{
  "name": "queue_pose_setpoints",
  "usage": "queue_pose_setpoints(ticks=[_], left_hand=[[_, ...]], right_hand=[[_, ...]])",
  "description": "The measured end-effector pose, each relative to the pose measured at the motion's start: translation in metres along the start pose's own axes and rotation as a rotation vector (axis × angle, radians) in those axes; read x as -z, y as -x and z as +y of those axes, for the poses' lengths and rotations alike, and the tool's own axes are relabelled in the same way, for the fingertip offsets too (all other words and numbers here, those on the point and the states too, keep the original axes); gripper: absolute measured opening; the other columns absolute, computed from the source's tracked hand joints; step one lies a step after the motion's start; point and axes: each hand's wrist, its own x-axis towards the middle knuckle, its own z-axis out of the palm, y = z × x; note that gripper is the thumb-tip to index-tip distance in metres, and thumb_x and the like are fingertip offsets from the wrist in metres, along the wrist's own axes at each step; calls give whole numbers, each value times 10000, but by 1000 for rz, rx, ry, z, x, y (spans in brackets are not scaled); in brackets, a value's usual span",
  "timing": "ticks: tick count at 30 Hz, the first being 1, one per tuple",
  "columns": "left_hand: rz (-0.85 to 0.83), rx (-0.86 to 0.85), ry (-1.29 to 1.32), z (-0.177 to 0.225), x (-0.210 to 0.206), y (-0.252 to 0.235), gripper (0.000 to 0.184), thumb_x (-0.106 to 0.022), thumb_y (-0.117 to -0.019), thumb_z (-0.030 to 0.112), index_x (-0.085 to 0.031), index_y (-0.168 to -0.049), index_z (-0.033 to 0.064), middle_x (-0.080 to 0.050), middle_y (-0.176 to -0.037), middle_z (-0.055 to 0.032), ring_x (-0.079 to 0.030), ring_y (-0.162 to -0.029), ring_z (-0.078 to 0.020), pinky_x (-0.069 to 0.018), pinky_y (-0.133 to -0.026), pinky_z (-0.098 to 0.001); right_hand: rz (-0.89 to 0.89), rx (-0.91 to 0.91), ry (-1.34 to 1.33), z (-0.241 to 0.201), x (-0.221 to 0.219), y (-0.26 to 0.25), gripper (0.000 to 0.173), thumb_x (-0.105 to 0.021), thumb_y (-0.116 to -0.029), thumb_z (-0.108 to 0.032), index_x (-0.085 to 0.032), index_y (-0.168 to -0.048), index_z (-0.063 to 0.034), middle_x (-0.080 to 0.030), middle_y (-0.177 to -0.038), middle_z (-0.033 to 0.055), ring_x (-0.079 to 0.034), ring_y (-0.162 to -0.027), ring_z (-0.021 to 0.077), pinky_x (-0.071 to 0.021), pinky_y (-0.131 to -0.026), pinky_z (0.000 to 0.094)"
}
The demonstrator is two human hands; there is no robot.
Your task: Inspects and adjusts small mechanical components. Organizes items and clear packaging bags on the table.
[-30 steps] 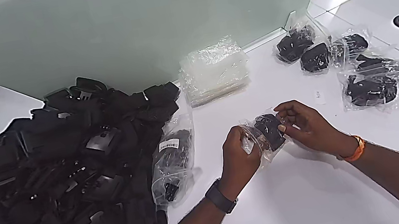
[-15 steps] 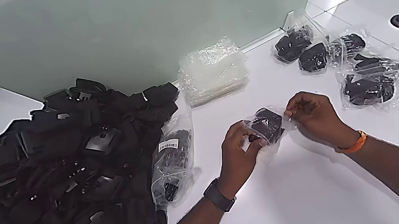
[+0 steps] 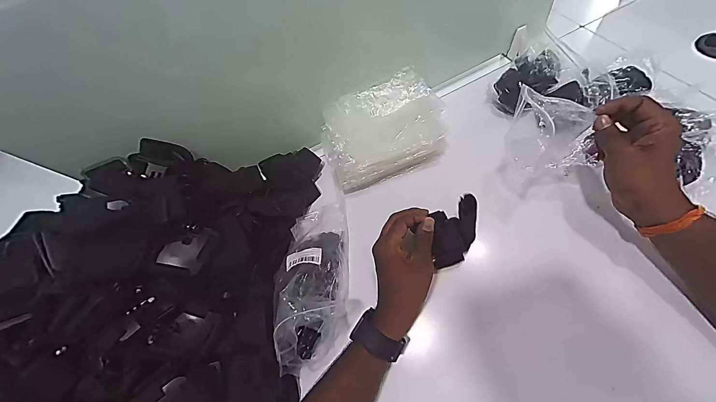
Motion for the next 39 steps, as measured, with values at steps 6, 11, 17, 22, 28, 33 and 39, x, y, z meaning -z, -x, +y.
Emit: queue_pose_setpoints(ticks=[6, 11, 17, 22, 28, 33, 39], left_hand=[[-105, 153, -5, -6, 5, -6, 220, -552, -1053, 165, -728, -997, 45, -712, -833, -19, -659, -712, -67, -571, -677, -253], [-71, 0, -68, -9, 3, -5, 241, -569, -1041, 192, -699, -1166, 31, -689, -1176, -77, -666, -1061, -133, -570, -937, -330], [-154, -97, -168, -6, 2, -1, 340, -635, -990, 319, -708, -1161, 34, -709, -1148, -102, -664, -1100, -187, -542, -988, -408], [-549, -152, 11, -3, 2, 4, 271, -667, -993, 268, -735, -1077, 19, -748, -980, -55, -701, -928, -90, -582, -877, -286], [-404, -147, 138, -6, -2, 3, 289, -704, -946, 125, -666, -1172, -50, -710, -1107, -129, -702, -955, -152, -604, -854, -320], [-268, -68, 46, -9, 2, -4, 732, -793, -848, 146, -464, -1499, 88, -470, -1535, -91, -541, -1331, -221, -542, -1028, -403], [-296, -63, 283, -1, 0, -1, 140, -724, -901, 30, -723, -1029, -26, -747, -1072, -61, -705, -1013, -109, -592, -932, -316]], right_hand=[[29, 90, 132, 0, 4, -2, 224, -581, -1005, -106, -598, -1201, -1, -635, -1015, 41, -611, -706, 52, -564, -660, 250], [55, 177, 258, -3, 11, -7, 246, -573, -980, -94, -605, -1188, 32, -601, -1058, 106, -584, -772, 77, -526, -692, 248], [-95, 132, -56, -5, -4, 4, 366, -643, -931, -64, -520, -1276, -76, -596, -1055, -21, -615, -808, 48, -570, -727, 251], [-201, 39, -107, -3, -15, 15, 365, -632, -949, -69, -526, -1296, -100, -609, -1072, 1, -617, -743, 67, -570, -659, 258], [-373, -253, -233, -8, -33, 36, 290, -603, -955, -2, -586, -1224, -110, -642, -1031, 14, -602, -697, 83, -553, -631, 248], [-592, -449, -320, -16, -44, 56, 242, -601, -952, 9, -611, -1181, -68, -667, -981, 51, -620, -718, 94, -548, -642, 239], [-813, -470, -320, -22, -45, 61, 202, -486, -1076, -216, -621, -1147, -84, -660, -902, 11, -629, -642, 75, -543, -533, 210]])
